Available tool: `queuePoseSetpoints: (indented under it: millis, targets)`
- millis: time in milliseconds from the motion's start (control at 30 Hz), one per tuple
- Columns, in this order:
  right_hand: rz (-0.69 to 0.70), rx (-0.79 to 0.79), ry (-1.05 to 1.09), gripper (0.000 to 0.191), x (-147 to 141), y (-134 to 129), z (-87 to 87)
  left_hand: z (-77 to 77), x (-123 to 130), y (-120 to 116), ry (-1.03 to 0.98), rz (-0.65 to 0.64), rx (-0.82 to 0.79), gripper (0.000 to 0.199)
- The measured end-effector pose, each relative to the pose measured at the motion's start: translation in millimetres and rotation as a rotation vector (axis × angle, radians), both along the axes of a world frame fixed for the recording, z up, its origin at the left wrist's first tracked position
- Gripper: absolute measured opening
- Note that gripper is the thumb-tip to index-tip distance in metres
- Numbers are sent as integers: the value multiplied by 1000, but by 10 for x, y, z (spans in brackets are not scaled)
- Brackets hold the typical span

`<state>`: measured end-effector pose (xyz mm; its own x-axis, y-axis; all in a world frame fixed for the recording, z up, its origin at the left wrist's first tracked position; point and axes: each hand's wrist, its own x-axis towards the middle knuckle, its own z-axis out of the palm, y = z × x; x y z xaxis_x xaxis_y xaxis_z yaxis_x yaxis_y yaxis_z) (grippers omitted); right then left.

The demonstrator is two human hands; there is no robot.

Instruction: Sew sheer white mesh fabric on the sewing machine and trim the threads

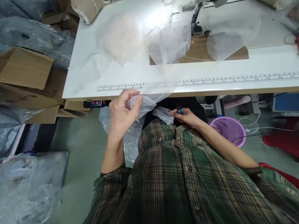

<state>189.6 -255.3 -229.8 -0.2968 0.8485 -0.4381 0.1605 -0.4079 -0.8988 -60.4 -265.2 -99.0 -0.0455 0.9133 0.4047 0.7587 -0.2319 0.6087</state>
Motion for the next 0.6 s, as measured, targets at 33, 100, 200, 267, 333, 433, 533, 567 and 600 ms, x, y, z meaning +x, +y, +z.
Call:
queuePoseSetpoints:
  millis: [33,100,200,267,333,433,533,567,600]
  targets:
    - [-44,19,37,43,130,-44,62,-14,30,-11,66,-2,47,20]
    - [-129,73,110,42,369,-151,189,-43,121,-32,169,-17,180,24]
    - [-219,155,155,38,619,-307,346,-113,330,-85,171,-101,450,19]
    - [-285,196,192,36,700,-369,416,-216,501,-126,23,-266,442,3]
    - [-370,223,253,38,722,-389,459,-395,681,-138,-161,-465,137,14]
    - [-452,233,326,43,683,-374,494,-760,945,-52,-458,-544,-562,34]
    - [-481,220,329,45,614,-354,497,-1048,1155,104,-928,-493,-852,59]
    - [-499,217,318,45,595,-349,489,-1096,1204,147,-1070,-529,-913,62]
    - [-527,219,302,46,581,-345,476,-1119,1239,180,-1178,-565,-948,61]
